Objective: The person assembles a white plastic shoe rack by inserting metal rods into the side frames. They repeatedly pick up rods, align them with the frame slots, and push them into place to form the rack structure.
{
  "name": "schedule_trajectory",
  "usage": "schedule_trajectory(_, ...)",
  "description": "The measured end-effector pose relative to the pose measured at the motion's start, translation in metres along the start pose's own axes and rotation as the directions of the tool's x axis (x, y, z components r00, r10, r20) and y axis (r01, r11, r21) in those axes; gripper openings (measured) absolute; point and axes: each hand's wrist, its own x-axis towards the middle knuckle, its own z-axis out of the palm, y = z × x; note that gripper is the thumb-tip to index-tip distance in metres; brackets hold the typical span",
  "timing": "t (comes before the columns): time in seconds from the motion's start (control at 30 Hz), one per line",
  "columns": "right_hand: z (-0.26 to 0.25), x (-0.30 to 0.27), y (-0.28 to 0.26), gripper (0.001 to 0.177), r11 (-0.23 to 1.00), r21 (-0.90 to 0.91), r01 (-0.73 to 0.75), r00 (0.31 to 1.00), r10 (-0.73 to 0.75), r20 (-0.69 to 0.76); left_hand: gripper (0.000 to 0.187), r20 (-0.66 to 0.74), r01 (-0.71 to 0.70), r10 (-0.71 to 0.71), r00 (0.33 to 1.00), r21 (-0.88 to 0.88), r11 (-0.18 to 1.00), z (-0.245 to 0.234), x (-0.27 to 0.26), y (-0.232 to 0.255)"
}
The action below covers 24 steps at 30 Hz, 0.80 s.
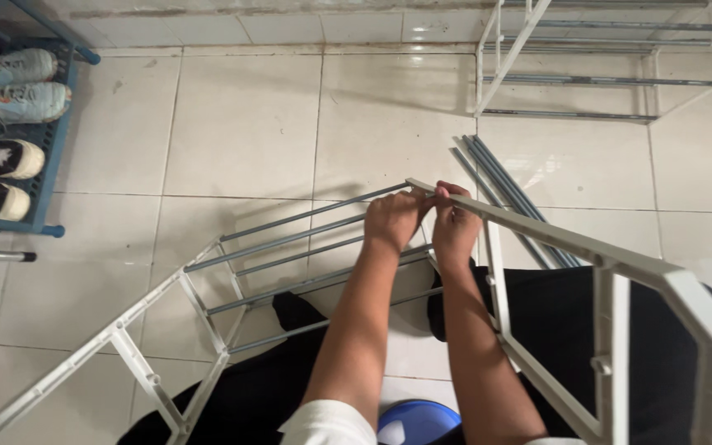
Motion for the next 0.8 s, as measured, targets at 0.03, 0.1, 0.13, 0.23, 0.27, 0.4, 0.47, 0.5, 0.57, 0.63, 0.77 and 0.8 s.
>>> schedule_trajectory(0.03, 0.000, 0.001, 0.001, 0.026, 1.000, 0.015, 0.004, 1.000, -0.004, -0.008, 0.067, 0.051, 0.033, -0.032, 0.998, -0.025, 0.999, -0.001, 0.003, 0.002)
schedule_trajectory(0.1, -0.001, 0.000, 0.002, 0.025, 0.999, 0.043, 0.012, 1.000, -0.011, -0.017, 0.069, -0.013, 0.024, -0.024, 1.000, -0.006, 1.000, -0.002, 0.002, 0.004)
schedule_trajectory(0.13, -0.001, 0.000, 0.002, 0.024, 0.999, 0.040, 0.015, 1.000, -0.014, -0.019, 0.071, -0.045, 0.023, -0.023, 0.999, 0.002, 1.000, -0.002, 0.001, 0.005)
schedule_trajectory(0.23, -0.001, 0.002, 0.003, 0.024, 0.998, 0.045, 0.054, 0.998, -0.053, -0.022, 0.075, 0.058, 0.073, -0.074, 0.996, 0.012, 0.997, -0.005, 0.003, 0.007)
schedule_trajectory(0.27, -0.001, 0.003, 0.004, 0.023, 0.995, 0.055, 0.083, 0.996, -0.081, -0.024, 0.075, 0.060, 0.071, -0.073, 0.996, 0.022, 0.997, -0.006, 0.005, 0.006)
schedule_trajectory(0.4, -0.008, 0.004, 0.007, 0.022, 1.000, -0.017, 0.010, 1.000, -0.010, 0.000, 0.072, 0.101, 0.088, -0.093, 0.991, 0.054, 0.995, -0.010, 0.011, 0.005)
schedule_trajectory(0.47, -0.006, 0.006, 0.005, 0.022, 0.997, -0.004, 0.080, 0.996, -0.080, -0.028, 0.074, 0.106, 0.078, -0.085, 0.991, 0.062, 0.995, -0.016, 0.020, 0.002)
schedule_trajectory(0.5, -0.008, 0.004, 0.004, 0.022, 0.994, -0.005, 0.111, 0.993, -0.111, -0.038, 0.077, 0.108, 0.066, -0.071, 0.992, 0.052, 0.996, -0.016, 0.019, 0.002)
schedule_trajectory(0.57, -0.008, 0.001, 0.003, 0.023, 0.993, -0.009, 0.117, 0.992, -0.117, -0.040, 0.080, 0.120, 0.056, -0.061, 0.991, 0.040, 0.998, -0.012, 0.016, 0.000)
schedule_trajectory(0.63, -0.005, 0.005, 0.000, 0.023, 0.993, -0.020, 0.117, 0.993, -0.118, -0.026, 0.083, 0.135, 0.060, -0.064, 0.989, 0.036, 0.998, -0.007, 0.016, 0.001)
schedule_trajectory(0.77, -0.005, 0.001, -0.001, 0.027, 0.994, -0.101, 0.046, 0.997, -0.040, 0.065, 0.079, 0.104, 0.030, -0.025, 0.994, -0.050, 0.998, 0.005, 0.015, -0.006)
schedule_trajectory(0.8, -0.008, -0.004, -0.001, 0.029, 0.991, -0.131, 0.020, 0.996, -0.007, 0.092, 0.075, 0.091, 0.018, -0.014, 0.996, -0.042, 0.999, 0.009, 0.012, -0.006)
